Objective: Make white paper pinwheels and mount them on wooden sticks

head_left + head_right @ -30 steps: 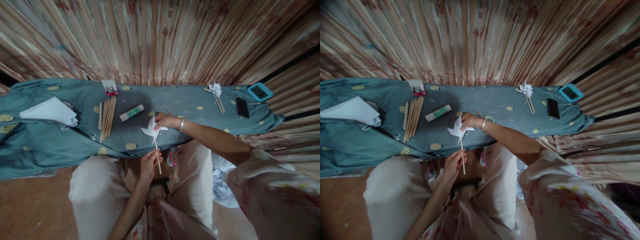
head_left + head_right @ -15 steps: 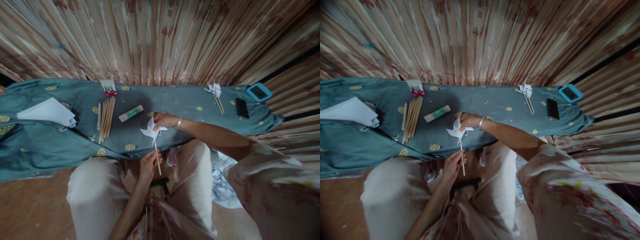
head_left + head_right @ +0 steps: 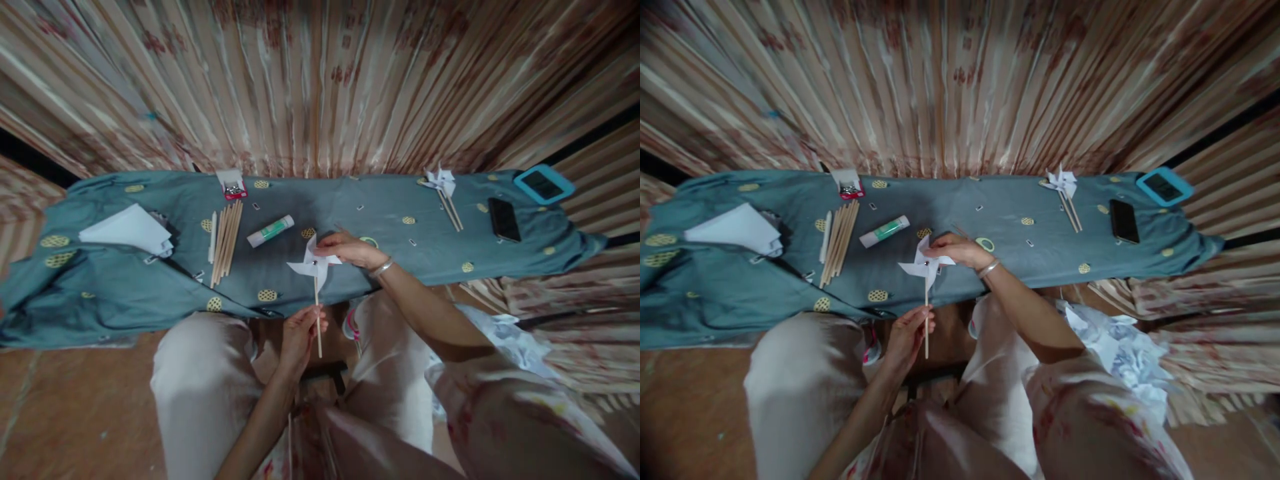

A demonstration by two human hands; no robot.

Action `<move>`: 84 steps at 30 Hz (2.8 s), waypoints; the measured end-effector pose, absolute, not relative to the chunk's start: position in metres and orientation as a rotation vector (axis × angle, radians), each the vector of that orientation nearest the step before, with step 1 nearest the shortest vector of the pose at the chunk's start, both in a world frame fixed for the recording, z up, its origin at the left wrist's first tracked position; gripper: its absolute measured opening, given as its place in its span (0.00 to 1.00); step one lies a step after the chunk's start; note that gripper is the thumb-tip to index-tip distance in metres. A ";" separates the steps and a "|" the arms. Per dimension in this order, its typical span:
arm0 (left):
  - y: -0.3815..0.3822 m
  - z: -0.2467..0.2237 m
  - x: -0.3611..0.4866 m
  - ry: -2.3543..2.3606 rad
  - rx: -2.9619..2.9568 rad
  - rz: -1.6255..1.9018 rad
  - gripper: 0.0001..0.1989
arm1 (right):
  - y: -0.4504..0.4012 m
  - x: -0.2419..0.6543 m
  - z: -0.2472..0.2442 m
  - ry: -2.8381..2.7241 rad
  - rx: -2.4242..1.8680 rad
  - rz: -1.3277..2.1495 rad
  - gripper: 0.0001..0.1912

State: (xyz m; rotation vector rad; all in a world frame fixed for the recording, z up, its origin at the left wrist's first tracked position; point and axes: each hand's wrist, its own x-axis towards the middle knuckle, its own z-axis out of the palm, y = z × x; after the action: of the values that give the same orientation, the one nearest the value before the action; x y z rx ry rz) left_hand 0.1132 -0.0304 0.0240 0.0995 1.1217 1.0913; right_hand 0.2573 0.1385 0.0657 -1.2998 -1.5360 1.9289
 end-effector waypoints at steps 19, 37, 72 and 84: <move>0.059 0.075 0.100 1.081 0.393 0.999 0.15 | 0.156 0.268 0.064 -0.749 -1.007 1.732 0.11; 0.070 0.057 0.102 1.091 0.442 1.060 0.21 | 0.163 0.262 0.065 -0.807 -1.062 1.719 0.09; 0.083 0.054 0.101 1.124 0.425 1.123 0.13 | 0.163 0.262 0.064 -0.762 -1.189 1.633 0.18; 0.084 0.051 0.100 1.113 0.445 1.135 0.15 | 0.157 0.255 0.070 -0.742 -1.144 1.744 0.16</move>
State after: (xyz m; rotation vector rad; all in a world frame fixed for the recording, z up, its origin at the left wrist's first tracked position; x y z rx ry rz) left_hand 0.1005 0.0839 0.0511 0.4449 1.1129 1.1348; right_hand 0.2547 0.1574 0.0699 -1.1441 -0.7419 1.7437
